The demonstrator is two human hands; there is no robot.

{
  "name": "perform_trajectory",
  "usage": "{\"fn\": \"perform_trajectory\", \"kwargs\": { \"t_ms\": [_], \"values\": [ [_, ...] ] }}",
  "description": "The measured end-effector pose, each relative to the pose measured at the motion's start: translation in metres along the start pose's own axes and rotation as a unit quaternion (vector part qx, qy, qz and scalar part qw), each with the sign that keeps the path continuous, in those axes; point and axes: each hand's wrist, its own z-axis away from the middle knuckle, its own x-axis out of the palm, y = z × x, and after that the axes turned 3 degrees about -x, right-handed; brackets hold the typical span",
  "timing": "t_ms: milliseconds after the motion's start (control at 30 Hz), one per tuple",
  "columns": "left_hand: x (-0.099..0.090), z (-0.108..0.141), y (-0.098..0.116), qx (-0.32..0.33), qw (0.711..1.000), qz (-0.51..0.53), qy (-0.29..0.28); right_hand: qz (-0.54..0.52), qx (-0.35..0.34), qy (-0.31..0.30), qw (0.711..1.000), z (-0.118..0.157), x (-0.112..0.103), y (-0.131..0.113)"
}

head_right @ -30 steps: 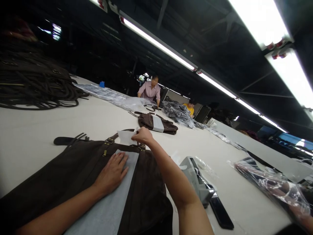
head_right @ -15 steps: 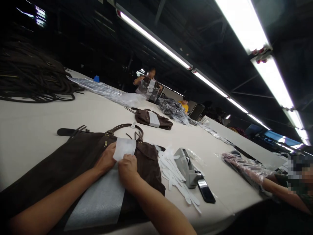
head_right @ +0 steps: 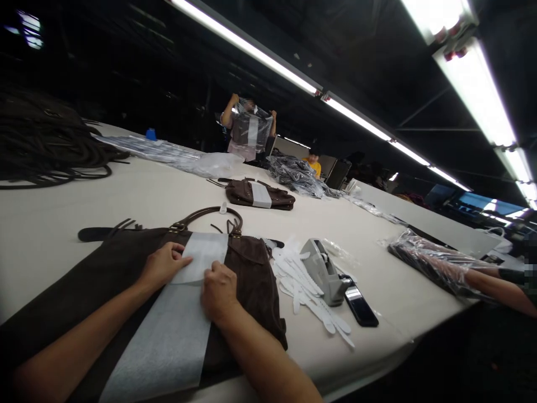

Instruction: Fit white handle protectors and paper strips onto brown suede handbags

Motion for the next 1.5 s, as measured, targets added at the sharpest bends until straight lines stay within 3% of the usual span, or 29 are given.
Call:
{"fn": "perform_trajectory", "kwargs": {
  "t_ms": [67,133,300,633,767,1000,1100,1233,1400,1500],
  "values": [
    [0.0,-0.001,-0.001,-0.004,1.0,-0.002,-0.007,-0.163,0.078,0.038,0.983,0.001,-0.002,0.01],
    [-0.001,-0.002,-0.002,-0.009,1.0,-0.007,-0.011,-0.305,0.165,0.068,0.935,0.001,-0.004,0.023],
    [-0.003,0.003,0.003,-0.017,0.999,-0.026,-0.024,-0.379,0.275,0.097,0.878,0.002,-0.003,0.042],
    [0.006,0.012,0.009,-0.026,1.0,0.0,-0.016,-0.518,0.278,0.095,0.804,0.003,-0.002,0.029],
    [0.006,0.01,0.009,-0.044,0.999,0.029,-0.011,-0.58,0.287,0.099,0.756,0.003,-0.009,0.029],
    [0.005,0.003,0.005,-0.057,0.996,0.07,-0.005,-0.675,0.286,0.044,0.678,0.006,-0.024,0.028],
    [0.006,0.001,0.002,-0.064,0.992,0.105,0.006,-0.685,0.281,0.03,0.672,0.006,-0.022,0.027],
    [0.005,0.004,0.002,-0.065,0.977,0.201,-0.008,-0.669,0.283,0.033,0.686,0.004,-0.017,0.025],
    [0.001,0.011,0.01,-0.103,0.945,0.309,-0.027,-0.618,0.315,0.075,0.716,0.005,-0.01,0.027],
    [-0.002,0.014,0.016,-0.135,0.916,0.376,-0.031,-0.614,0.325,0.049,0.718,0.008,-0.01,0.03]
  ]
}}
